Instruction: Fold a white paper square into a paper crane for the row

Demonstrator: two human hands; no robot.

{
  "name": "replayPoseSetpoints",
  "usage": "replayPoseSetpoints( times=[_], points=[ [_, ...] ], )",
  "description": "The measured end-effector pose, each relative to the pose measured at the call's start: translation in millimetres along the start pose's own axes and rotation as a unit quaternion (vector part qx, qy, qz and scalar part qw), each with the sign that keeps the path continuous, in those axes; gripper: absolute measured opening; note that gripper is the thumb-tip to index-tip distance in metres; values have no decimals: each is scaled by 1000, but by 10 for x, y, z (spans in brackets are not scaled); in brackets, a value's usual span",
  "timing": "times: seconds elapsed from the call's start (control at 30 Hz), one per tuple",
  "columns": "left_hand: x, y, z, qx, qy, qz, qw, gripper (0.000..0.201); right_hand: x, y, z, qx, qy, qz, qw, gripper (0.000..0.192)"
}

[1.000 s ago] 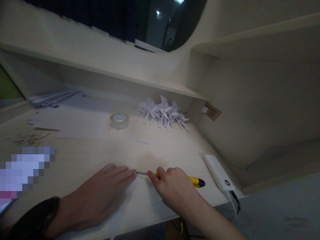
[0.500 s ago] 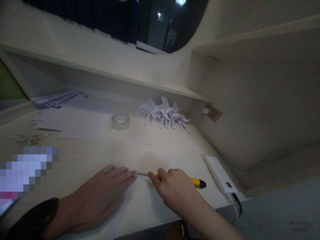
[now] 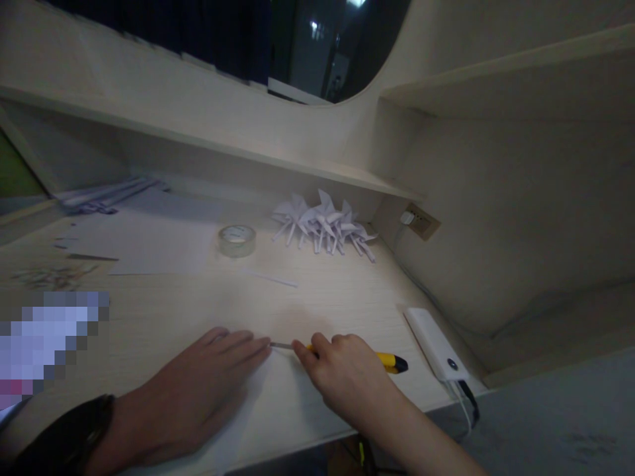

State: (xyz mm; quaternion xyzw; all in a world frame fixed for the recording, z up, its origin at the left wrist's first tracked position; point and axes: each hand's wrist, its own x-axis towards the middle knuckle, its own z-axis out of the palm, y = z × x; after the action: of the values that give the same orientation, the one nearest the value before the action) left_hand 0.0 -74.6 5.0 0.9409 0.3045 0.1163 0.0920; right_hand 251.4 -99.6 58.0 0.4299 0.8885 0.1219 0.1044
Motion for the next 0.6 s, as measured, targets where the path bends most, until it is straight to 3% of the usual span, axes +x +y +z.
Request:
replayPoseSetpoints(
  times=[0.6],
  points=[
    [6,-4,7,2,0,3,1000,47,15,-4,-14,-2,-3,2,1000,40]
  ],
)
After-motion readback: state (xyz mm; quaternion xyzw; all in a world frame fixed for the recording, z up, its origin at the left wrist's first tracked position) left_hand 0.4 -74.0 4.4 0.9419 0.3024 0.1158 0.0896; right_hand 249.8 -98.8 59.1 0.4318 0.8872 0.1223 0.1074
